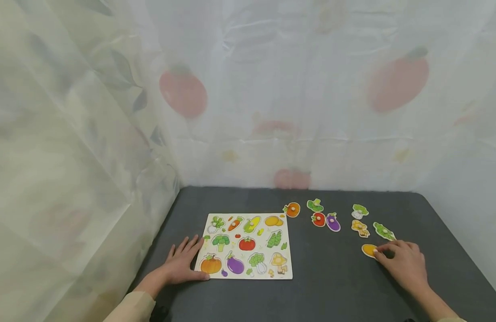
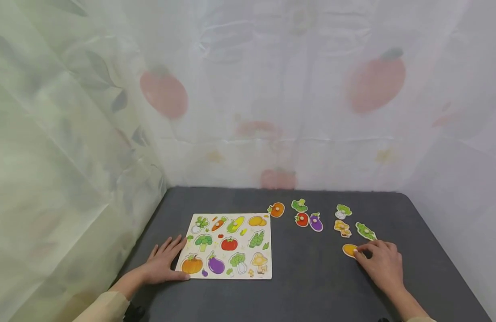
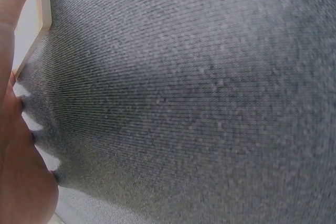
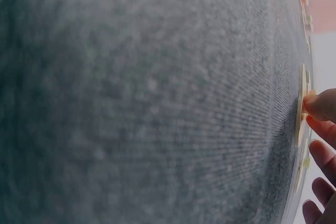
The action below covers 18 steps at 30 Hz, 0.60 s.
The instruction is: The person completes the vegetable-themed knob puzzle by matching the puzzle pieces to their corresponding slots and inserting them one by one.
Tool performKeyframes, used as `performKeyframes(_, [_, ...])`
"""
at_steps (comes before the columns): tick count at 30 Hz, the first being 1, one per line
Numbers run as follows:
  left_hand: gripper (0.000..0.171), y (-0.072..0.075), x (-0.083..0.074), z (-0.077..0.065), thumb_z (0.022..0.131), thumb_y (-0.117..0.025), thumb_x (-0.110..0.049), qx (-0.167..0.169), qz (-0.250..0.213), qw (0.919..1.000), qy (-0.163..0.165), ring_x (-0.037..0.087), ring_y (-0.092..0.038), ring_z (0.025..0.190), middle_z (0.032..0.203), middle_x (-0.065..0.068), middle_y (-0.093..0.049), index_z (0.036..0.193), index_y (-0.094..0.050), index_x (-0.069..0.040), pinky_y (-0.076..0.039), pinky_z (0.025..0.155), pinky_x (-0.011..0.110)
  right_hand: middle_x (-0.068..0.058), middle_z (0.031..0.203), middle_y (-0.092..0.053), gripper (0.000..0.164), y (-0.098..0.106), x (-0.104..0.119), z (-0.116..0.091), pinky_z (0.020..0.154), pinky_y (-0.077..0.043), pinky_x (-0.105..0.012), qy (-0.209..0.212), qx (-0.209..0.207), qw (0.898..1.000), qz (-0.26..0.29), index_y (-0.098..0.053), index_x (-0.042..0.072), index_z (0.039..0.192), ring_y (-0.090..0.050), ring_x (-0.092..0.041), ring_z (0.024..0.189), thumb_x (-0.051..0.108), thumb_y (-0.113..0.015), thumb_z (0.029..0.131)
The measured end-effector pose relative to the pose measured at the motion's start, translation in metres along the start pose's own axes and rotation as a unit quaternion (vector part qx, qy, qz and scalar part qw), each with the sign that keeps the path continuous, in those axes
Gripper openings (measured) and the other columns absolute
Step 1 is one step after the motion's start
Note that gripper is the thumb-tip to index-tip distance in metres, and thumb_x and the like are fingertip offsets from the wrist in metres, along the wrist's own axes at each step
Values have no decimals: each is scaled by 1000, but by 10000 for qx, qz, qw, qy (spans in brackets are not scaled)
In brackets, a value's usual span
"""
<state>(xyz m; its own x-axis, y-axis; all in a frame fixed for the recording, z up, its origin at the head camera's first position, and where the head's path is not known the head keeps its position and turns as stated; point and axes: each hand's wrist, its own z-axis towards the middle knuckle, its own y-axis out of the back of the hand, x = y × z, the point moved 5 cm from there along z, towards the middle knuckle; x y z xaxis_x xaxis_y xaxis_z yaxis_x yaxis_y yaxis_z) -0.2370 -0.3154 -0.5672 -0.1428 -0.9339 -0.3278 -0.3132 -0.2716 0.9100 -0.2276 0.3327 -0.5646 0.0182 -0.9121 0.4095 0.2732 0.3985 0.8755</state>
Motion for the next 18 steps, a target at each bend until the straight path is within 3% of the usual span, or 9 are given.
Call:
performKeyframes(9, [124, 2, -3, 0, 70, -73, -81, 18, -10, 10000, 20, 45, -7, 154, 170, 12, -17, 165, -24, -18, -3, 114, 74, -24, 107, -66, 16, -2, 11, 8, 86, -30, -70, 65, -151, 9997, 193, -78, 9, 85, -42, -53, 113, 25, -81, 86])
performKeyframes(18, [123, 1, -1, 0, 71, -73, -81, 43, -8, 10000, 6, 45, -7, 154, 170, 11, -16, 165, -23, -19, -3, 114, 74, -17, 101, -69, 13, -13, 64, 33, 92, -33, -66, 783, -517, 9927, 758, -78, 11, 83, -48, -48, 112, 23, -83, 84])
